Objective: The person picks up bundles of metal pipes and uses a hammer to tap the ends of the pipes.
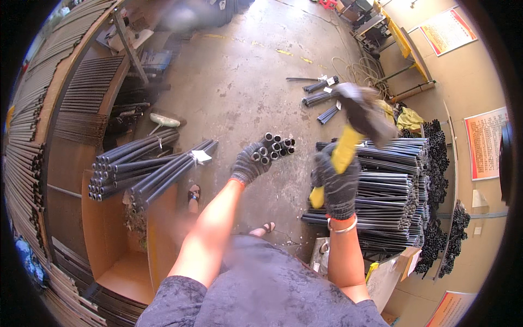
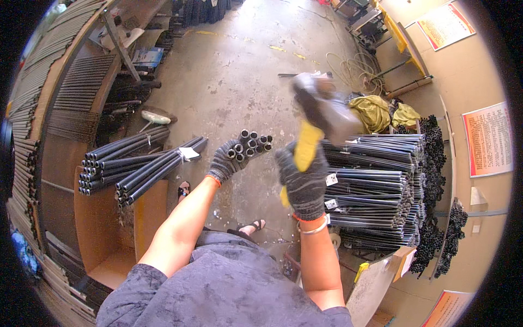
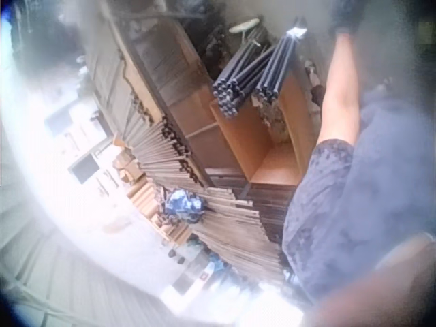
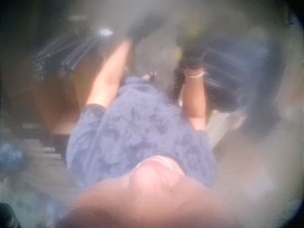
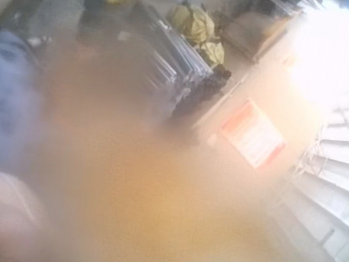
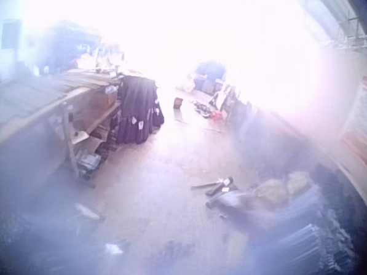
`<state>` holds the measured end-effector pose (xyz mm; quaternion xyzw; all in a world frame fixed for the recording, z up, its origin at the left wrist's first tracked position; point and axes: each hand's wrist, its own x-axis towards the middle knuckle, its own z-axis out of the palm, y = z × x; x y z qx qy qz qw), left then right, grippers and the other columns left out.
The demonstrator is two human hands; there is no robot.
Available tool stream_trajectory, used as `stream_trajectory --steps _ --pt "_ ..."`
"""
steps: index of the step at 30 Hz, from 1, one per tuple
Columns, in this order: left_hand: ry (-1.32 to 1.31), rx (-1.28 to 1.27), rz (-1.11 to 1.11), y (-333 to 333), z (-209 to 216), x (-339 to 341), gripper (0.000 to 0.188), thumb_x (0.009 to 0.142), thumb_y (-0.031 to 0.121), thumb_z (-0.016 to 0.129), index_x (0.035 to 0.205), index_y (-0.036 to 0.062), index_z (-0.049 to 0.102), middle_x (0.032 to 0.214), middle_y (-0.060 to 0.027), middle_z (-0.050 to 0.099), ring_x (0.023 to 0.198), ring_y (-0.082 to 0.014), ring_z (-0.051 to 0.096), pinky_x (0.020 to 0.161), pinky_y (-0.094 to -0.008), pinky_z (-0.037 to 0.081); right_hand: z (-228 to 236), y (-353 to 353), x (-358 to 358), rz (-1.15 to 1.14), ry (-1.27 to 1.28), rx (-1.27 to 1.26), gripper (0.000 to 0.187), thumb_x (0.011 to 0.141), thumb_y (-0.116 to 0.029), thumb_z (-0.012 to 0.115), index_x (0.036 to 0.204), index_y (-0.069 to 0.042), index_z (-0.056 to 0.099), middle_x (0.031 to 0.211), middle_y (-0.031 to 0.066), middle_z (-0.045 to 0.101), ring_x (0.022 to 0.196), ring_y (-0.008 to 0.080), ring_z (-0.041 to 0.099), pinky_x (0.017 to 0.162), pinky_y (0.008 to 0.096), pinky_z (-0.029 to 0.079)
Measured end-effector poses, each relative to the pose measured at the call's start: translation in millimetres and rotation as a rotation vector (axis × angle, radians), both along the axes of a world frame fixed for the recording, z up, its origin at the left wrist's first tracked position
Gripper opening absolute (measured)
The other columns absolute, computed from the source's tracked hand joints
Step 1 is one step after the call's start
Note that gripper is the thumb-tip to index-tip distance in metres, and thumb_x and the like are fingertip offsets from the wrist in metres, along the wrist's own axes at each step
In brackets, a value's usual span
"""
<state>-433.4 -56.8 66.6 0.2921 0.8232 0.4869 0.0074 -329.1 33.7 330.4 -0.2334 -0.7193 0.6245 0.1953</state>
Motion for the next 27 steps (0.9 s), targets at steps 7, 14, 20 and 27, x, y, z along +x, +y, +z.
stream_trajectory --steps 7,14,20,27 --pt "-0.017 0.012 -0.117 12.5 -12.6 -2.1 0.023 0.080 0.025 0.061 0.097 0.0109 0.061 0.088 -0.0112 0.065 0.081 -0.0308 0.062 0.070 -0.0393 0.050 -147.2 32.4 30.0 0.227 -0.654 0.602 0.040 0.075 -0.032 0.076 0.093 -0.001 0.059 0.075 0.0170 0.061 0.066 0.0321 0.057 0.064 0.0393 0.047" --pt "0.045 0.073 0.005 12.0 -3.6 1.4 0.015 0.072 0.018 0.066 0.084 0.0096 0.062 0.075 -0.0069 0.063 0.069 -0.0226 0.060 0.062 -0.0334 0.050 -54.0 35.6 35.5 -0.054 0.038 0.439 0.047 0.070 -0.018 0.084 0.101 -0.005 0.051 0.077 0.0044 0.056 0.065 0.0164 0.053 0.059 0.0298 0.048" --pt "0.087 -0.005 0.008 5.2 -10.8 1.4 0.019 0.071 0.019 0.068 0.086 0.0092 0.061 0.077 -0.0107 0.063 0.071 -0.0276 0.061 0.064 -0.0350 0.051 39.8 28.9 33.8 0.251 0.181 -0.115 0.037 0.081 -0.006 0.070 0.109 -0.002 0.047 0.067 0.0071 0.052 0.047 0.0151 0.050 0.045 0.0284 0.046" --pt "-0.022 0.050 0.021 0.5 -6.3 7.8 0.016 0.077 0.025 0.063 0.075 0.0114 0.057 0.073 -0.0072 0.059 0.073 -0.0258 0.059 0.061 -0.0375 0.047 -78.4 36.6 23.2 -0.190 0.047 0.866 0.031 0.080 -0.009 0.073 0.104 -0.006 0.054 0.096 0.0118 0.058 0.081 0.0230 0.058 0.071 0.0334 0.047"
